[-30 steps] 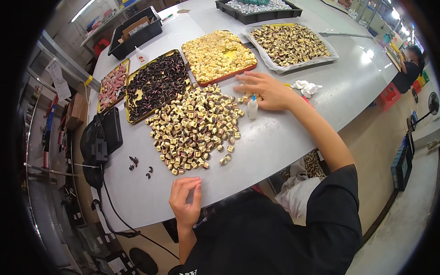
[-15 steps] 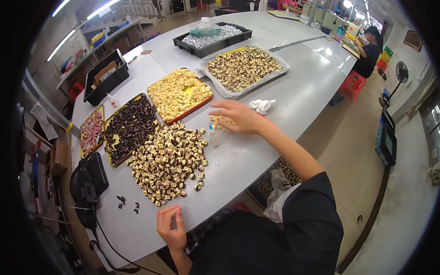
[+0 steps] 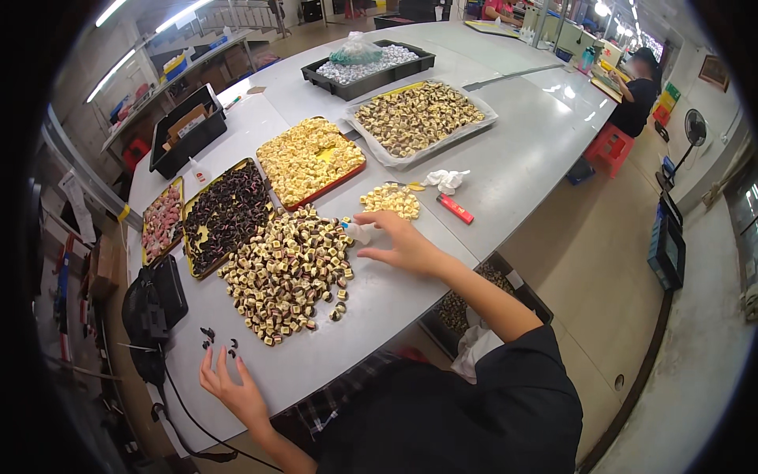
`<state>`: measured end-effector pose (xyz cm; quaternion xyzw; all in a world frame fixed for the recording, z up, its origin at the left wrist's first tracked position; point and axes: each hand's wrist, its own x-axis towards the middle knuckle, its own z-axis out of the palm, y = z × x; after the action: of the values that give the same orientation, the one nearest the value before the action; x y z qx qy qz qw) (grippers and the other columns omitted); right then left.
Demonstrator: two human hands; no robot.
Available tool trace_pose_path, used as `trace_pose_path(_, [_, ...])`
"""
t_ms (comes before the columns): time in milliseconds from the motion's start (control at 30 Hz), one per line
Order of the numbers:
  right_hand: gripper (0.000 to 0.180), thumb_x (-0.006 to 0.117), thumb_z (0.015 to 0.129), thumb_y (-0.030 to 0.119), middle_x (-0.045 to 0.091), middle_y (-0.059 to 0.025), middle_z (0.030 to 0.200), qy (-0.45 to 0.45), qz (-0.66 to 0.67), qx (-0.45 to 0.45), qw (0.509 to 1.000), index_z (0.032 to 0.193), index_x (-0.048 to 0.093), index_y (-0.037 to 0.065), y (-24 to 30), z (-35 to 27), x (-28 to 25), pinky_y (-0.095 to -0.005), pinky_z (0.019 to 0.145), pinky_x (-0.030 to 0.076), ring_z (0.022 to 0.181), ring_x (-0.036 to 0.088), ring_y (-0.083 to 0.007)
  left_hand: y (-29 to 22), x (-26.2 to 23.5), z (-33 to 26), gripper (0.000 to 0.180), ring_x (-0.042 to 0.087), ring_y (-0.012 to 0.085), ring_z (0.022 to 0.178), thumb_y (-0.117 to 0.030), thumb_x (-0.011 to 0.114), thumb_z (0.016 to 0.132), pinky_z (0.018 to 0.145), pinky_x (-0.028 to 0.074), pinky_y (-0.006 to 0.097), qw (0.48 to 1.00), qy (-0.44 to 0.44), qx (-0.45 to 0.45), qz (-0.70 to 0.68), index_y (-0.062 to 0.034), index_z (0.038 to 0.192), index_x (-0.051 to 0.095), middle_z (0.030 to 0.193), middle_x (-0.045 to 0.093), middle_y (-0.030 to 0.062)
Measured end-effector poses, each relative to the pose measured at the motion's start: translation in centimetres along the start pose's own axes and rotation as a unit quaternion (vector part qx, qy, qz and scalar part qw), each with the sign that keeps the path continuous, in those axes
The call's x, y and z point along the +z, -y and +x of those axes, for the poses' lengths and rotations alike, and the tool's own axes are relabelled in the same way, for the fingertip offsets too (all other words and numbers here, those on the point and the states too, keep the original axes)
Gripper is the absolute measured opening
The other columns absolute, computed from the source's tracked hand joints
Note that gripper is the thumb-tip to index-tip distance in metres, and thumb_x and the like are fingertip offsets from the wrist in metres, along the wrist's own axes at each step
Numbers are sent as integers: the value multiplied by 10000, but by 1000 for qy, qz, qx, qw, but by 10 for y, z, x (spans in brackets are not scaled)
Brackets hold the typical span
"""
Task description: Apply glue to small black bases and attach yellow decorative components at an assembly table.
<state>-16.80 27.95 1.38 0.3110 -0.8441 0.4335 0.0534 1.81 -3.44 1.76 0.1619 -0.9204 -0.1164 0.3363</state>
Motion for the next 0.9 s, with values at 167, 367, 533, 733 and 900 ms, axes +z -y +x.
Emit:
trace_pose_path(167, [440,671,792,131,558,-100,1153,-22,36,24,999,1189,507,38,-4,16,6,-322,892,452,1060,539,-197,19,8,-2,206,481,281,1051,-30,576,807,916,372,373,995,73,-56,-38,7,1009,585,1103,528,124])
trace_pose_path(367, [320,614,827,75,596,-87,1062,-11,141,75,987,1134,529,36,-4,19,15,-306,816,494,968,586,-184,21,7,1,167,522,277,947,-18,581,800,840,422,359,989,88,-80,-93,16,963,592,1022,541,127])
trace_pose_path(533, [305,594,834,47,603,-87,1046,-19,107,59,992,1131,528,33,-5,15,16,-290,785,504,939,597,-176,18,10,-4,121,552,236,841,-21,582,807,747,457,324,987,21,-101,-124,31,916,592,924,551,106])
trace_pose_path(733, [308,592,833,39,606,-85,1047,-13,37,61,997,1134,526,35,-7,11,13,-285,762,505,925,598,-176,30,7,-13,111,554,209,804,-15,595,796,716,460,324,993,-1,-109,-52,34,896,599,862,555,90])
trace_pose_path(900, [297,594,832,45,604,-82,1051,-20,1,22,1000,1122,530,44,-13,10,14,-294,739,493,910,596,-179,26,1,-13,105,556,217,784,-12,601,790,731,459,320,985,40,-148,-83,37,883,605,846,551,95])
